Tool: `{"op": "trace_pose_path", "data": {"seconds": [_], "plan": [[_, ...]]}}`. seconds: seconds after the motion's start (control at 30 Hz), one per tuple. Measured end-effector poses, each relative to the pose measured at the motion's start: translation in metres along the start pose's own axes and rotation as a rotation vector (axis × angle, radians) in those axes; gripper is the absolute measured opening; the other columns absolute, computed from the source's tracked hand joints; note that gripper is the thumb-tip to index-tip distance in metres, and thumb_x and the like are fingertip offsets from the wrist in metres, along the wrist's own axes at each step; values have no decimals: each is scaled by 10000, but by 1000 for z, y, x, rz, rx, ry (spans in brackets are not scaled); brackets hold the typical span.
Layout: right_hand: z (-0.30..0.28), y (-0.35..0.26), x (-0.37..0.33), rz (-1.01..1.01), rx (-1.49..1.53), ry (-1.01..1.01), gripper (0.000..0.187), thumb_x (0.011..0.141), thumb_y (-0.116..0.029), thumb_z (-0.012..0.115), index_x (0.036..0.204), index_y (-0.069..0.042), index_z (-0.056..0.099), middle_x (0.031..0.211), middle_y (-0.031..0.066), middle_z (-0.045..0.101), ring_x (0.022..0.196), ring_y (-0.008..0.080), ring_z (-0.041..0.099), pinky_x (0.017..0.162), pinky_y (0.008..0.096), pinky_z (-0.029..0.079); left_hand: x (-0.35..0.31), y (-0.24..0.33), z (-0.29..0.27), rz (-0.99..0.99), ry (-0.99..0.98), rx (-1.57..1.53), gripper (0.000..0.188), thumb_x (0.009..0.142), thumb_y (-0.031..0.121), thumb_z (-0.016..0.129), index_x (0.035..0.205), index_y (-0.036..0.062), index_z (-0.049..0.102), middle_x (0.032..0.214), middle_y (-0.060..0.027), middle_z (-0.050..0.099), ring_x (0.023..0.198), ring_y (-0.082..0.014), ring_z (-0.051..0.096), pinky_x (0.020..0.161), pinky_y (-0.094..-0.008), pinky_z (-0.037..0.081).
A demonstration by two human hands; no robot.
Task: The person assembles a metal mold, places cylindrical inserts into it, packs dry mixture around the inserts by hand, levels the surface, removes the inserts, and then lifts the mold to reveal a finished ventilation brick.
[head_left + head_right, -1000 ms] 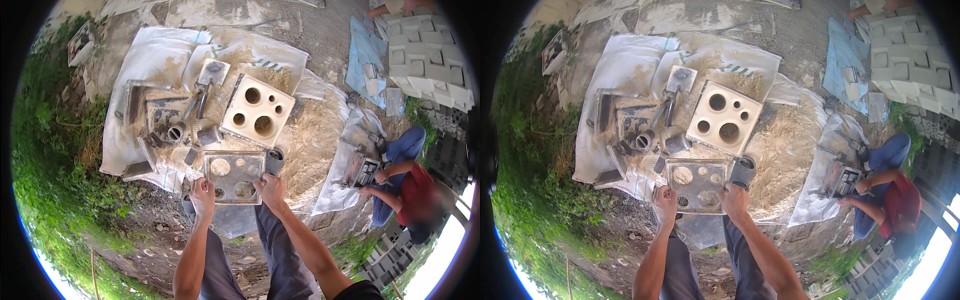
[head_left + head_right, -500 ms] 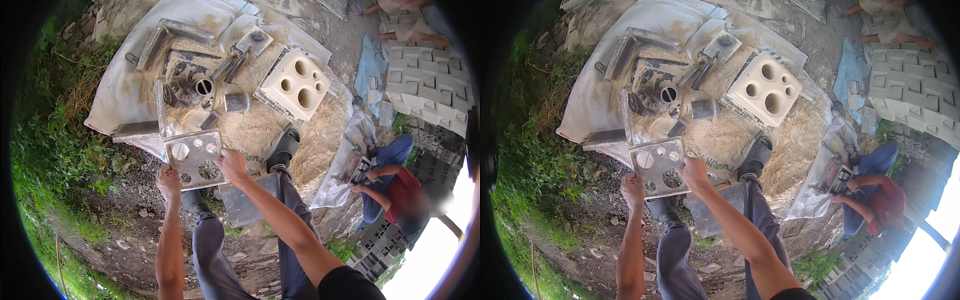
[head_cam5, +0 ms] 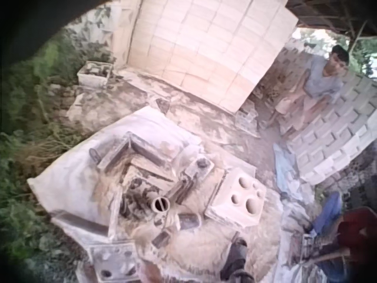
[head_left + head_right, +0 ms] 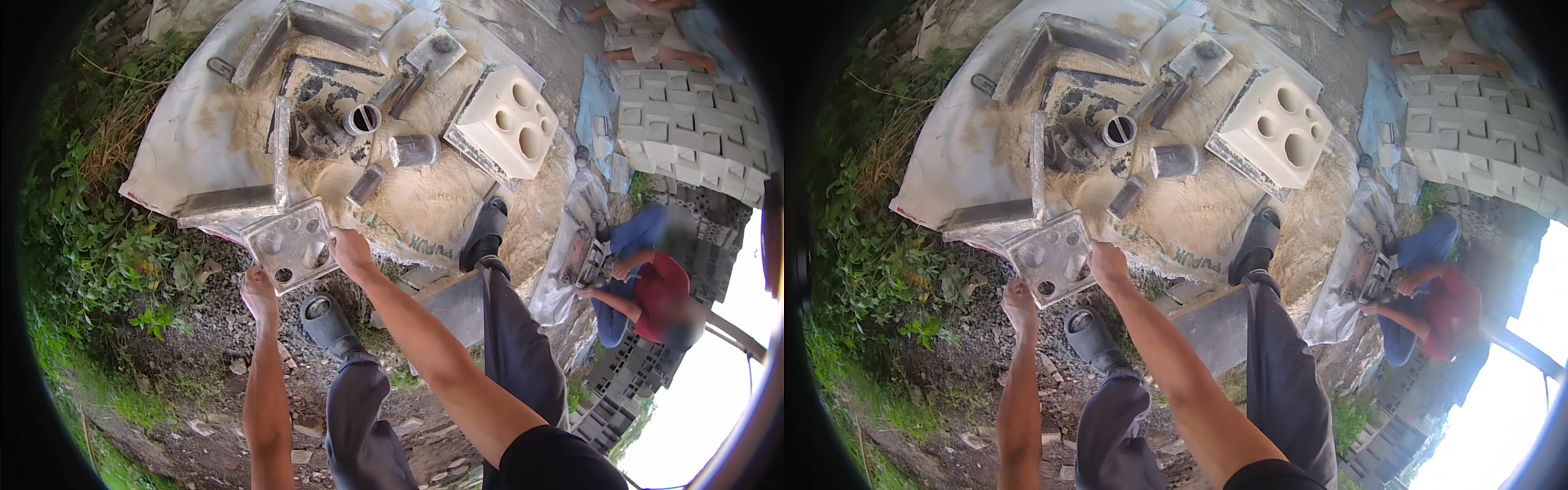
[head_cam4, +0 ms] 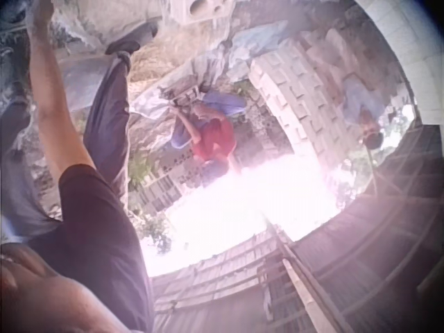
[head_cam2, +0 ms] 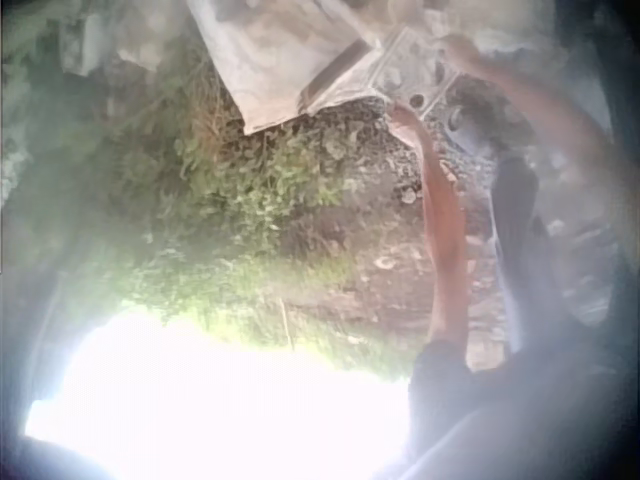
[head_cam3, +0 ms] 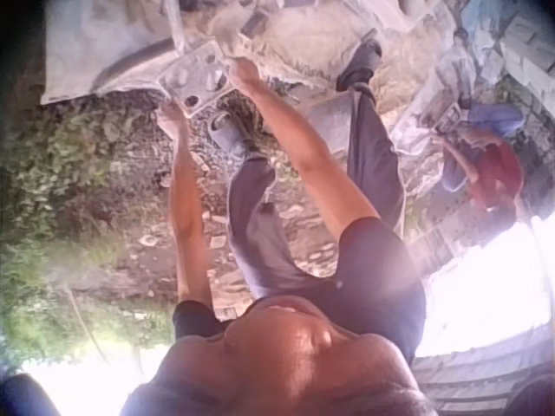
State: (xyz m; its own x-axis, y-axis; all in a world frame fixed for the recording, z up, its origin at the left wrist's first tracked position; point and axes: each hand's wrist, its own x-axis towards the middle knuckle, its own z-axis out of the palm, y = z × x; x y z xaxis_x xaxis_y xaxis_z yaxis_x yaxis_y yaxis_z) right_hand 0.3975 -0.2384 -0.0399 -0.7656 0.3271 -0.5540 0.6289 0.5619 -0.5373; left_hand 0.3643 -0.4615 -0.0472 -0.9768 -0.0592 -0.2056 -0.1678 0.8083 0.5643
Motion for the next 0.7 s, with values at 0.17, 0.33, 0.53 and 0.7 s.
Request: {"op": "trace_pose_path", "data": {"seconds": [0.17,0.33,0.53,0.7], "plan": [[-2,-4,-46,36,-32,128,326,849,-159,567,1153,-43,587,924,213,661,853,375,636,755,455,514,-22,23,-8,47,-49,-9,165,872,158,617,818,2,617,729,-155,647,677,-309,645,621,-394,485],[-19,-43,-116,139,86,79,358,859,-151,524,1207,-85,573,882,191,677,841,386,638,784,466,508,-59,27,-64,21,-236,100,336,954,234,501,724,-2,568,590,-171,544,548,-358,555,523,-444,411],[-57,-12,-185,395,53,-51,352,885,-216,509,1215,-114,574,895,194,681,868,364,653,802,525,468,-114,-11,-84,115,-521,146,259,922,171,495,749,-4,575,656,-156,602,609,-322,608,597,-417,465],[-95,49,-224,459,155,75,355,868,-186,514,1207,-102,579,930,228,666,905,405,633,817,503,495,-130,-2,-77,194,-709,-115,168,900,168,574,880,14,639,731,-135,674,663,-245,679,632,-345,528]]}}
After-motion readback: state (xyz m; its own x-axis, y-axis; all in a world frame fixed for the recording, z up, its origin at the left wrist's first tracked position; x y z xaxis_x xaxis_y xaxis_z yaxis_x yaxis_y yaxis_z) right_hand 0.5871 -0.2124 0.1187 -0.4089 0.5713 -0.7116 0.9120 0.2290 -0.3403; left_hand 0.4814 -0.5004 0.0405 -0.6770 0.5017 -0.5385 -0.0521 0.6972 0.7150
